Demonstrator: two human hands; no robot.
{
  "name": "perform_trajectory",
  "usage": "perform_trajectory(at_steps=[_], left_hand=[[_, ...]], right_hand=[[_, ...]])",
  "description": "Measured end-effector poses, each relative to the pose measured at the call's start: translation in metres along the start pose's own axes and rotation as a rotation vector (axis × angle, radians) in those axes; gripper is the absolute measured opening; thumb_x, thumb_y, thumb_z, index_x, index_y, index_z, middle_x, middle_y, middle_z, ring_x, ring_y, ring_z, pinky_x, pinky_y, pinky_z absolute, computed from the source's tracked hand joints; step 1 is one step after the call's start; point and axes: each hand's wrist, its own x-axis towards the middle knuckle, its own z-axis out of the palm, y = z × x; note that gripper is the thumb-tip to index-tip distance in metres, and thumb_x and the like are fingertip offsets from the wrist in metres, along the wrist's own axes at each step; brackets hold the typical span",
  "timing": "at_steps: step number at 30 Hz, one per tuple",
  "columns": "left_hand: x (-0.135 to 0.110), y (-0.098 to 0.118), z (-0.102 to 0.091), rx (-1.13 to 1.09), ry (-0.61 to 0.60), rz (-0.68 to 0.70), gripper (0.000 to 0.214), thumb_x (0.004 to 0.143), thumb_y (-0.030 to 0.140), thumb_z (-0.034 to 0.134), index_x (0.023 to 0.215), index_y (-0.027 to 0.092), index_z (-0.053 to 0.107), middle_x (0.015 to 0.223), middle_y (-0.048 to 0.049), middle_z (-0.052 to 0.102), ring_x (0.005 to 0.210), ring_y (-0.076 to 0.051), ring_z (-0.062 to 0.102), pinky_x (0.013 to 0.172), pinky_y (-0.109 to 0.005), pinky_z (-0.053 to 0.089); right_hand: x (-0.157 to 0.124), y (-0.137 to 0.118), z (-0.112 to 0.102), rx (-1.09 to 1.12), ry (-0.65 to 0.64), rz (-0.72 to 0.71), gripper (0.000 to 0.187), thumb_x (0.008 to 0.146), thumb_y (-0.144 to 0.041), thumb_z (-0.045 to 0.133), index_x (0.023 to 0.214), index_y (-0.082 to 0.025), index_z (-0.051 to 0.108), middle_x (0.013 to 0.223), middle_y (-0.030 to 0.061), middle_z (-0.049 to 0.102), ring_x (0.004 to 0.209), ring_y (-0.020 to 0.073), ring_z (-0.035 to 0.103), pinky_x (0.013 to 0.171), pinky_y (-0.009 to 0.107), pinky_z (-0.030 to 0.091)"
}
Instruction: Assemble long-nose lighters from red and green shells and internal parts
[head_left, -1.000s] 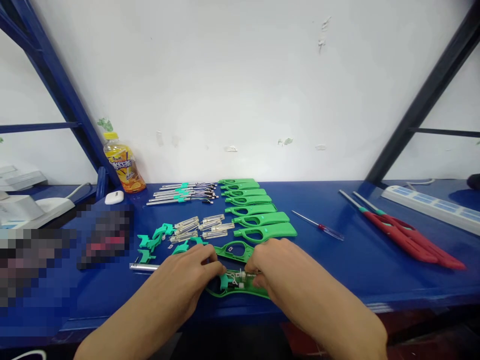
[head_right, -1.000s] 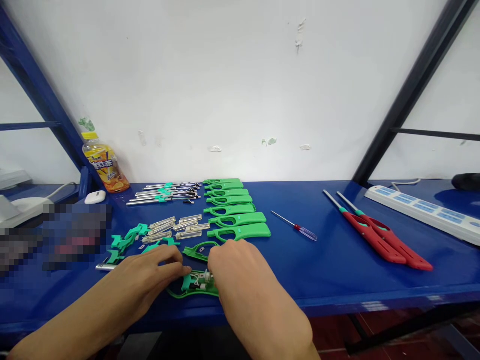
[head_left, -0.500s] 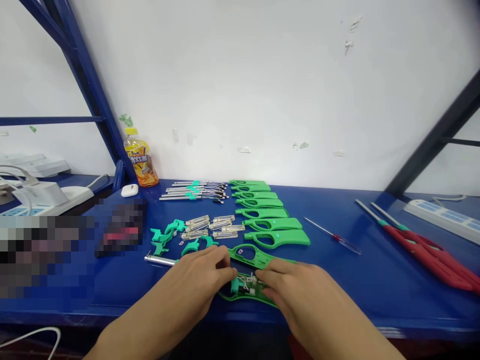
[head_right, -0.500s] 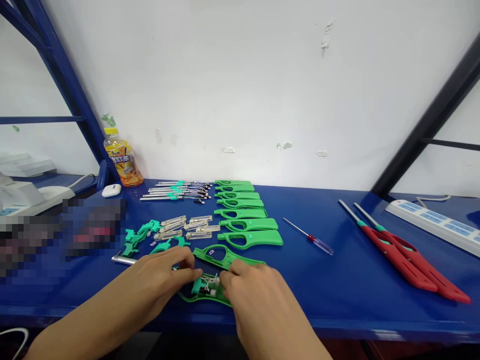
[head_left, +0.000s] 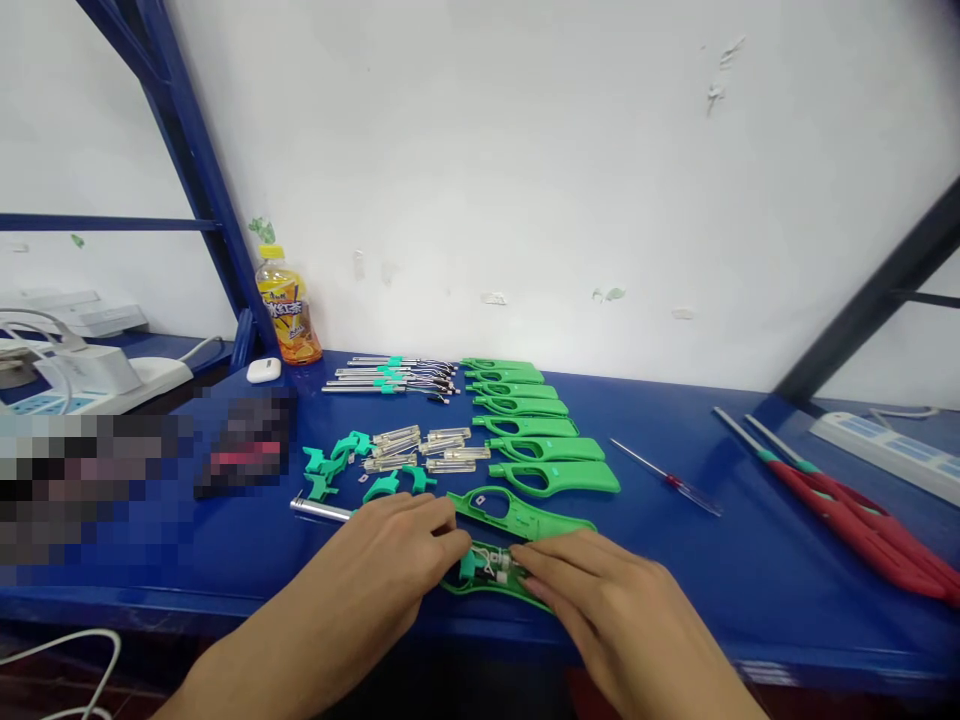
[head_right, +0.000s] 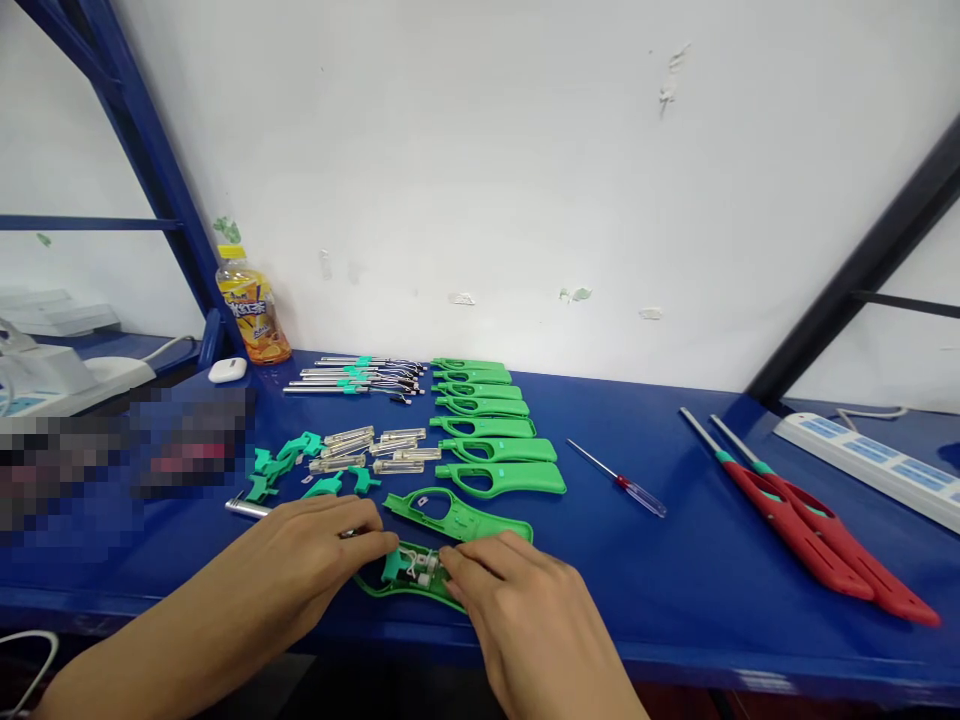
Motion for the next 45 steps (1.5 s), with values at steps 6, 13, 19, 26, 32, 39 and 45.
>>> perform_trajectory(at_steps=[6,13,19,26,32,39,45], left_hand=[[-0.002,0.016,-0.01,-0.082,-0.015,-0.067,0.016,0.106,0.017,0.061,0.116,0.025,0.071,0.111,-0.0051,0.067,0.091,-0.025,0.069,0.074,-0.035,0.054],[-0.004,0.019,-0.005,-0.182,-0.018,-0.054,0.02,0.103,0.006,0.062,0.114,0.022,0.069,0.117,-0.0045,0.064,0.102,-0.023,0.066,0.084,-0.035,0.053],[-0.002,0.018,-0.004,-0.216,-0.034,-0.083,0.03,0.105,0.009,0.059,0.128,0.029,0.063,0.115,-0.0035,0.061,0.098,-0.024,0.064,0.076,-0.034,0.049],[-0.003,0.013,-0.005,-0.253,-0.03,-0.035,0.037,0.102,0.002,0.056,0.122,0.031,0.066,0.115,-0.0022,0.059,0.098,-0.022,0.063,0.074,-0.032,0.044],[-0.001,0.012,-0.004,-0.251,-0.013,-0.014,0.039,0.101,0.001,0.058,0.123,0.033,0.066,0.114,-0.0019,0.06,0.098,-0.022,0.063,0.076,-0.032,0.044],[0.0,0.012,-0.003,-0.236,-0.01,-0.007,0.035,0.101,0.002,0.056,0.119,0.03,0.068,0.114,-0.0032,0.06,0.094,-0.022,0.063,0.075,-0.034,0.045],[-0.001,0.011,-0.002,-0.239,0.009,0.002,0.032,0.102,0.005,0.06,0.119,0.031,0.069,0.113,-0.0024,0.064,0.095,-0.022,0.064,0.076,-0.033,0.046]], right_hand=[[-0.004,0.002,0.002,0.079,0.027,0.028,0.034,0.105,-0.014,0.057,0.127,-0.028,0.079,0.116,0.0023,0.082,0.098,0.024,0.079,0.085,0.035,0.064],[-0.006,0.007,0.007,0.26,0.076,0.083,0.026,0.106,-0.021,0.063,0.122,-0.028,0.081,0.111,0.0036,0.081,0.098,0.0232,0.075,0.086,0.035,0.061],[-0.006,0.006,0.006,0.316,0.082,0.103,0.025,0.106,-0.02,0.063,0.121,-0.03,0.081,0.11,0.0026,0.079,0.098,0.0223,0.073,0.085,0.036,0.059],[-0.006,0.009,0.008,0.359,0.098,0.108,0.026,0.104,-0.018,0.068,0.122,-0.032,0.081,0.108,0.0007,0.078,0.097,0.0207,0.072,0.085,0.035,0.057],[-0.007,0.012,0.011,0.383,0.118,0.088,0.024,0.104,-0.021,0.068,0.121,-0.033,0.081,0.109,0.0005,0.078,0.098,0.0206,0.072,0.085,0.034,0.057],[-0.006,0.012,0.009,0.408,0.109,0.091,0.023,0.105,-0.022,0.068,0.118,-0.034,0.081,0.109,-0.0016,0.078,0.098,0.0192,0.071,0.085,0.032,0.057],[-0.006,0.011,0.009,0.415,0.12,0.09,0.026,0.105,-0.022,0.068,0.123,-0.036,0.081,0.11,-0.0024,0.078,0.099,0.0184,0.071,0.086,0.032,0.057]])
